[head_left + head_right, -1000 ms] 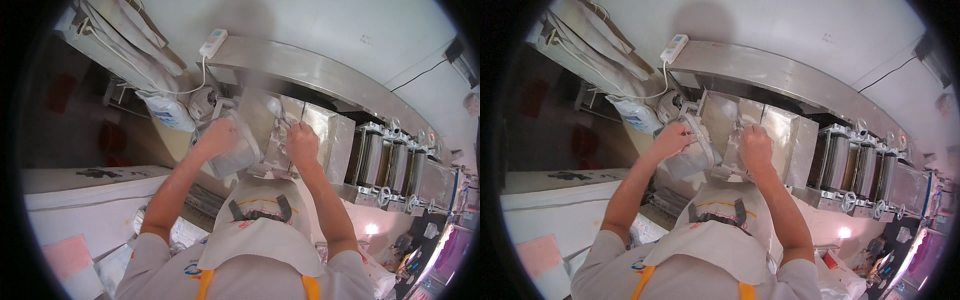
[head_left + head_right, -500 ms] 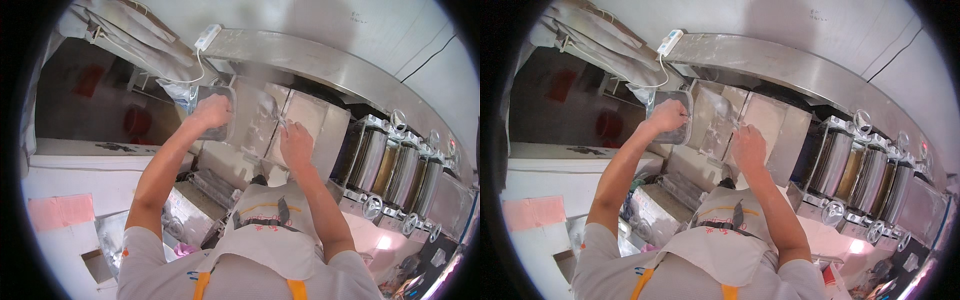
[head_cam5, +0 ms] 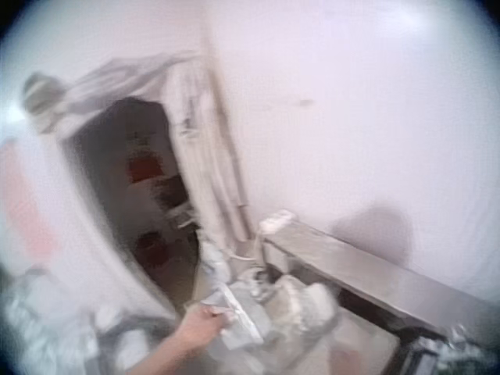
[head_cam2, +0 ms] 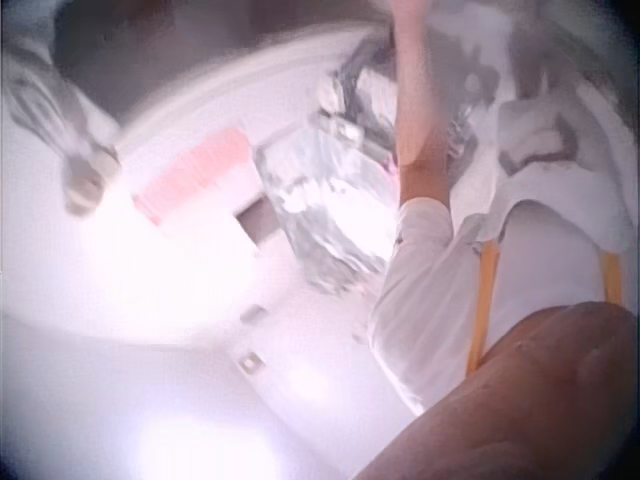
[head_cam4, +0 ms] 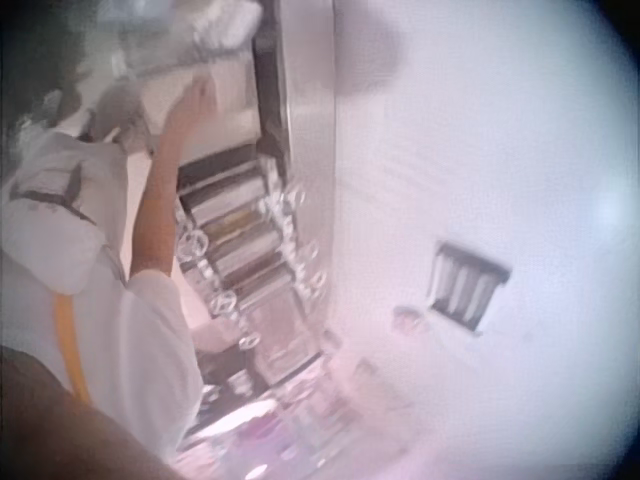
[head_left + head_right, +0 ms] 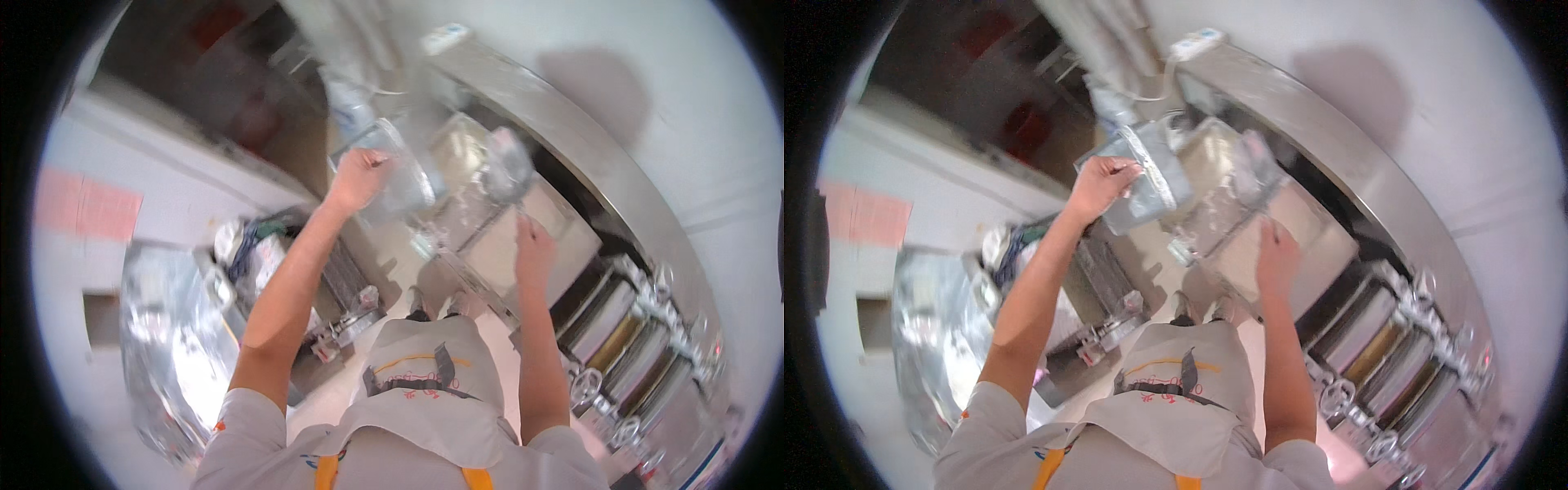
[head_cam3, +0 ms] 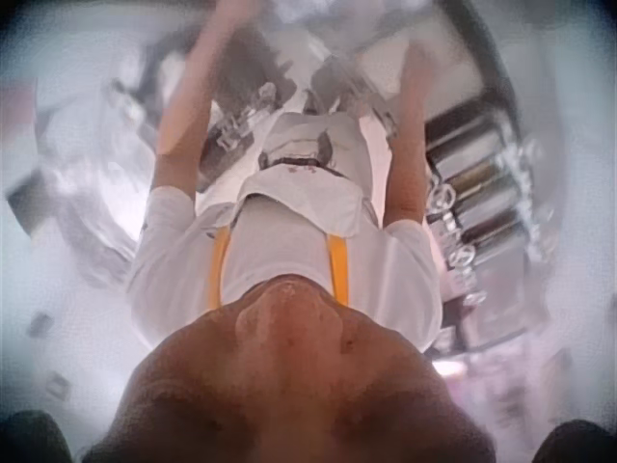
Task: The person scoops flour from a large sack into a metal scoop, spreads it on a stainless steel table, and repeatedly transfers portions into a dough machine hopper. The person uses a scoop and a dough scraper to manage the flour and feed the machine.
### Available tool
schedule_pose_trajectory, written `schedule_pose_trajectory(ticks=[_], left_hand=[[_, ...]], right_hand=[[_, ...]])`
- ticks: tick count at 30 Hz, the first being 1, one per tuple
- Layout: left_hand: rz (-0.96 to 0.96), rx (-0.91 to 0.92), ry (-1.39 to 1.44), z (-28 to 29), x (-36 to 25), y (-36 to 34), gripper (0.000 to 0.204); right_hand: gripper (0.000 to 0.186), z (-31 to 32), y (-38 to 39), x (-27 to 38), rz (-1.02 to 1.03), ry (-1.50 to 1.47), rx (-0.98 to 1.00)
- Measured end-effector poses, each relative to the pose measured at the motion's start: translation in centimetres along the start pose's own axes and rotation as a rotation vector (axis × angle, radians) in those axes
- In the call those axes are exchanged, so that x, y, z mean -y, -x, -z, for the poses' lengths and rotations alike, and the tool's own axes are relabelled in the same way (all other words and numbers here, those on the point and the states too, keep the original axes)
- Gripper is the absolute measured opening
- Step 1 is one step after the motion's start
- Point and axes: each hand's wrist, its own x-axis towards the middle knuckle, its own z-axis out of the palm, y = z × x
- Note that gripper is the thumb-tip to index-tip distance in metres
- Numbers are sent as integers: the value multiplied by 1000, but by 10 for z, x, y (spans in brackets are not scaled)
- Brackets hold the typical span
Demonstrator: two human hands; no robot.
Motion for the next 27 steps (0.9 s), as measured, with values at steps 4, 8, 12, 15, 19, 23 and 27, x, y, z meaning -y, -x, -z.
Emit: schedule_pose_trajectory(ticks=[4, 8, 12, 15, 19, 23, 27], left_hand=[[117, -220, 411, 33, 10, 121, 20], [170, -371, 812, 54, 59, 252, 22], [220, -706, 827, 106, 91, 397, 22], [232, -924, 833, 117, 115, 530, 24], [214, -1287, 933, 129, 129, 703, 21], [283, -1561, 712, 114, 175, 853, 21], [496, -1881, 716, 102, 191, 969, 22]], right_hand=[[29, 2, 14, -14, -305, -349, 260], [26, 3, 82, 23, -216, -317, 413], [26, -58, 167, 66, -158, -289, 750], [25, -92, 247, 66, -145, -266, 941], [22, -143, 406, 134, -67, -177, 1211], [23, -224, 556, 138, 162, -28, 1473], [30, -328, 705, 119, -142, 14, 1767]])
